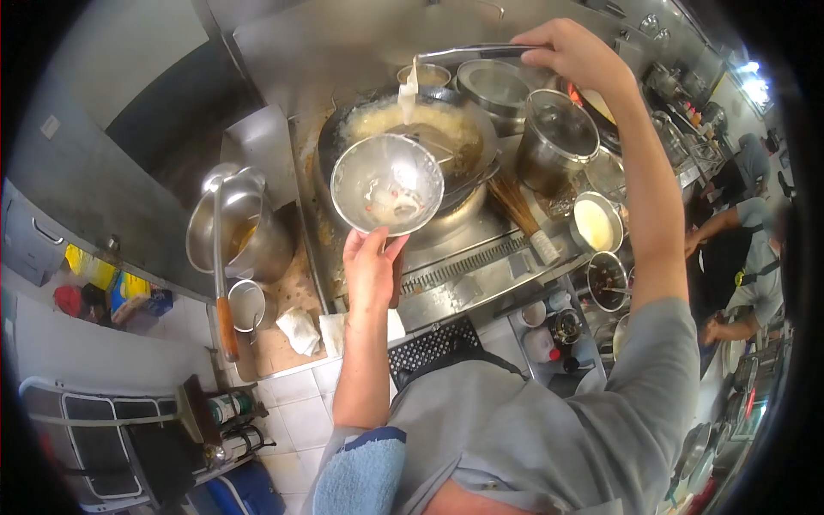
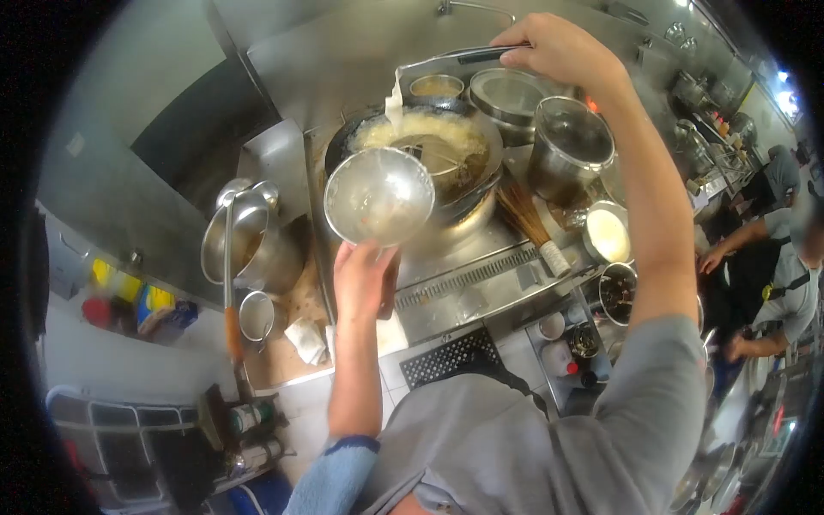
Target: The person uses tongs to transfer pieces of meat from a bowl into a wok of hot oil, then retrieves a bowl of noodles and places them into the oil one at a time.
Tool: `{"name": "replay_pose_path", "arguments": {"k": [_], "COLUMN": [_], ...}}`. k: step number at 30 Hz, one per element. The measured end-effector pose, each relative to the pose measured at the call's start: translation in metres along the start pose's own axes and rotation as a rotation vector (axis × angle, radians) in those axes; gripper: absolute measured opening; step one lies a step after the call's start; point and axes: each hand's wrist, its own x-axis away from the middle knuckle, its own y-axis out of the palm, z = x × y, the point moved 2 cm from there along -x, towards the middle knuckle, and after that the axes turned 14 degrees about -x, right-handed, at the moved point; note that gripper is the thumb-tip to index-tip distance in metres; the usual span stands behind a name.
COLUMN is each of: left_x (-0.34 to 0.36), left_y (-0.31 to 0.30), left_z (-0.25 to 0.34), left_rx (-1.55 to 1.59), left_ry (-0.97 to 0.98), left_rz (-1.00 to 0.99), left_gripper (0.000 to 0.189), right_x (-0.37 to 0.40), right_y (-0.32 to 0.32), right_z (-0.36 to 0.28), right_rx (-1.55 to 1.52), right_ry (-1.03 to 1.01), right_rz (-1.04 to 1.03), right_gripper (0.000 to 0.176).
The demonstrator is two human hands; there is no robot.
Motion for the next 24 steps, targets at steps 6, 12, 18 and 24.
{"name": "replay_pose_path", "arguments": {"k": [6, 12, 18, 24], "left_x": [0.004, 0.022, 0.031, 0.032], "left_y": [-0.003, -0.012, -0.025, -0.029], "left_z": [0.008, 0.02, 0.023, 0.025], "left_rx": [0.001, 0.024, -0.019, -0.055], "left_ry": [0.008, 0.088, 0.104, 0.119], "left_rz": [0.105, 0.155, 0.148, 0.149], "left_gripper": [0.027, 0.027, 0.031, 0.013], "right_x": [-0.051, -0.063, -0.052, -0.016], "right_y": [0.012, 0.081, 0.127, 0.054], "right_z": [0.088, 0.13, 0.17, 0.092], "right_rx": [0.164, 0.353, 0.351, 0.042], "right_ry": [-0.046, 0.328, 0.451, 0.141], "right_rz": [0.053, -0.127, -0.093, 0.071], "right_gripper": [0.027, 0.029, 0.035, 0.039]}}
